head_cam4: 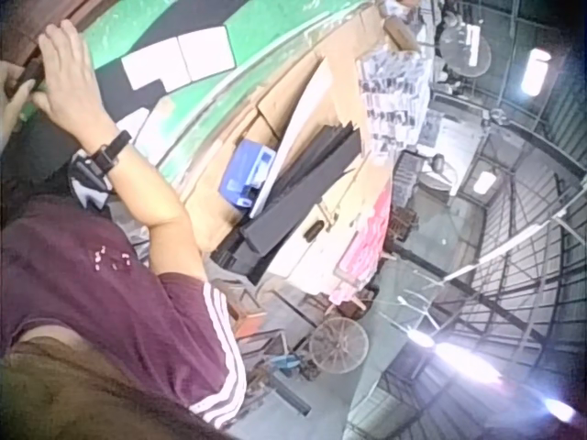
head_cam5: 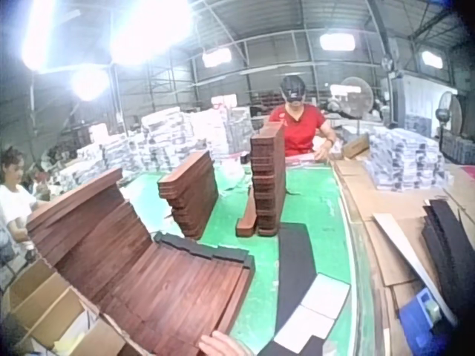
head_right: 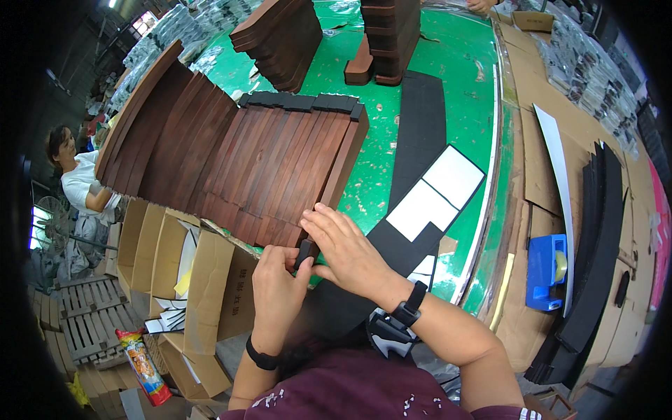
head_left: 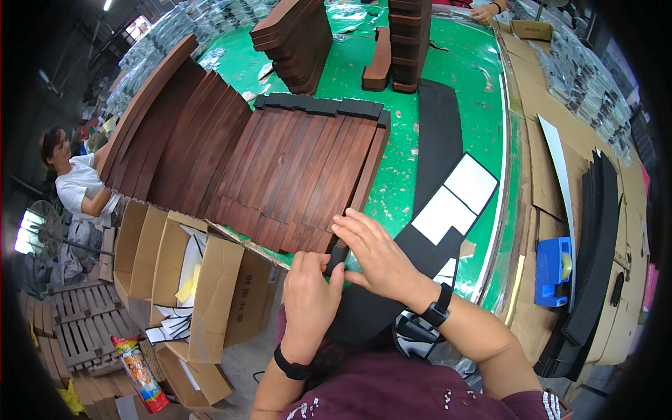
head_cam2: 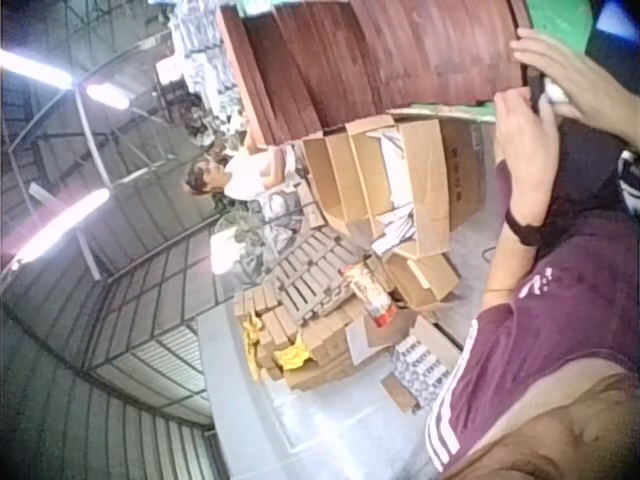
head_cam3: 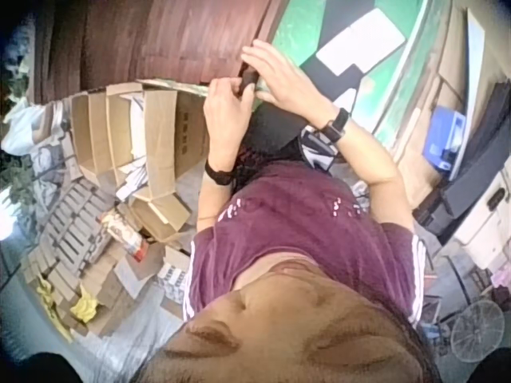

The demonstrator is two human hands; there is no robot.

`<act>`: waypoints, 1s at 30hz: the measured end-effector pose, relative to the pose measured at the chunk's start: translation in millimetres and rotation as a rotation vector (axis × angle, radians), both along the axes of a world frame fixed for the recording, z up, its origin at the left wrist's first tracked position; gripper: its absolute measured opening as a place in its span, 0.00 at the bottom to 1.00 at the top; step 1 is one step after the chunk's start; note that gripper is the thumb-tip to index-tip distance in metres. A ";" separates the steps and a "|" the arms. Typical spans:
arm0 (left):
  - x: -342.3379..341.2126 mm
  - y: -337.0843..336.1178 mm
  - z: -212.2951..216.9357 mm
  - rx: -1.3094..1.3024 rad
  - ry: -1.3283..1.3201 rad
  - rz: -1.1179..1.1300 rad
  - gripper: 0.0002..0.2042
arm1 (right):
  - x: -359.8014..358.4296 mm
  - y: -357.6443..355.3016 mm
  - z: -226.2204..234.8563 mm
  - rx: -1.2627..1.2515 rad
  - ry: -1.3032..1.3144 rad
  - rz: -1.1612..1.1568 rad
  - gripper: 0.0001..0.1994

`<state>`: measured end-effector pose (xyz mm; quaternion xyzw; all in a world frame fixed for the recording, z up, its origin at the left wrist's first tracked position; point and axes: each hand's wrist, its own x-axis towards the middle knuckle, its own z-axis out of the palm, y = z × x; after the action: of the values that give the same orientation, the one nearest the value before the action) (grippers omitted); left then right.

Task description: Assembling and finishing small wooden slats onto a frame or panel using adhesive and edge strips.

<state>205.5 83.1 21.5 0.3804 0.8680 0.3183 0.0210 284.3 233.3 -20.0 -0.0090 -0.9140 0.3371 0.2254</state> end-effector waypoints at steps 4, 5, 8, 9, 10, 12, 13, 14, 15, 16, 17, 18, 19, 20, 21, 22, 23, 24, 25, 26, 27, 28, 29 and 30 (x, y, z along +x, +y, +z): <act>0.5 2.1 1.8 -0.043 0.033 0.006 0.12 | -0.1 -0.6 -0.5 0.001 0.006 -0.003 0.43; 0.5 2.4 2.2 -0.056 0.045 0.008 0.12 | 0.0 -0.8 -0.5 0.008 0.012 -0.008 0.43; -0.4 3.2 2.6 -0.062 0.054 0.001 0.12 | -0.2 -0.8 -0.2 0.016 0.031 -0.005 0.43; -0.6 3.5 2.4 -0.061 0.053 0.001 0.12 | 0.0 -1.0 -0.8 0.017 0.031 -0.005 0.43; -0.7 3.7 1.8 -0.070 0.050 0.005 0.12 | 0.1 -1.5 -1.9 0.000 0.028 -0.005 0.42; -0.9 3.6 0.9 -0.076 0.047 0.013 0.12 | 0.2 -2.9 -1.3 -0.016 0.028 -0.002 0.42; -0.4 3.5 0.4 -0.088 0.063 0.011 0.13 | 1.1 -4.1 0.8 0.041 0.042 -0.002 0.41; 0.6 3.2 0.5 -0.100 0.080 0.010 0.13 | 2.0 -5.3 2.5 0.099 0.057 -0.002 0.41; 2.2 2.6 -1.5 -0.099 0.079 0.014 0.13 | 2.5 -6.6 1.8 0.100 0.057 0.002 0.41; 4.4 1.2 -4.9 -0.039 0.108 0.017 0.12 | 2.9 -8.0 0.0 0.149 0.039 -0.025 0.40; 5.1 -0.7 -7.5 0.022 0.137 0.019 0.11 | 2.3 -8.6 -1.4 0.199 0.022 -0.054 0.39; 6.2 -4.7 -8.1 0.024 0.136 0.022 0.11 | 1.8 -9.2 -0.9 0.201 0.022 -0.052 0.39; 7.7 -9.6 -8.3 0.034 0.161 0.016 0.11 | 1.6 -9.9 0.5 0.209 0.006 -0.048 0.38; 8.4 -13.6 -8.8 0.045 0.185 0.011 0.11 | 2.0 -11.1 1.5 0.218 -0.011 -0.043 0.37; 7.2 -16.3 -9.7 0.046 0.182 0.015 0.11 | 2.1 -11.4 1.8 0.220 -0.013 -0.039 0.37; 5.4 -18.8 -10.9 0.026 0.123 0.000 0.11 | 1.9 -10.8 2.1 0.222 -0.004 -0.047 0.37; 4.1 -20.9 -12.4 0.007 0.064 -0.012 0.12 | 1.5 -10.4 2.1 0.226 0.007 -0.051 0.36; 3.7 -20.8 -14.1 0.011 0.063 -0.006 0.12 | 1.4 -10.4 1.9 0.239 0.003 -0.049 0.36; 3.5 -19.1 -15.9 0.032 0.081 -0.016 0.12 | 0.8 -10.2 1.6 0.244 0.002 -0.044 0.36; 3.3 -18.0 -17.5 0.054 0.096 -0.031 0.12 | 1.4 -10.3 1.3 0.250 0.005 -0.049 0.36; 2.0 -17.7 -18.5 0.060 0.092 -0.034 0.12 | 1.9 -10.4 1.1 0.256 0.008 -0.055 0.37; 0.6 -17.1 -19.1 0.078 0.123 -0.050 0.11 | 1.7 -10.9 1.3 0.263 0.004 -0.060 0.37; 0.3 -14.9 -19.6 0.101 0.153 -0.073 0.11 | 1.9 -9.8 2.1 0.259 0.009 -0.056 0.37; -0.1 -14.9 -20.0 0.114 0.149 -0.086 0.11 | 2.7 -9.3 3.0 0.256 0.015 -0.054 0.38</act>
<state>205.4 68.2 1.5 0.4407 0.8305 0.3368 -0.0517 287.0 224.0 -16.9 -0.0023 -0.9473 0.2114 0.2406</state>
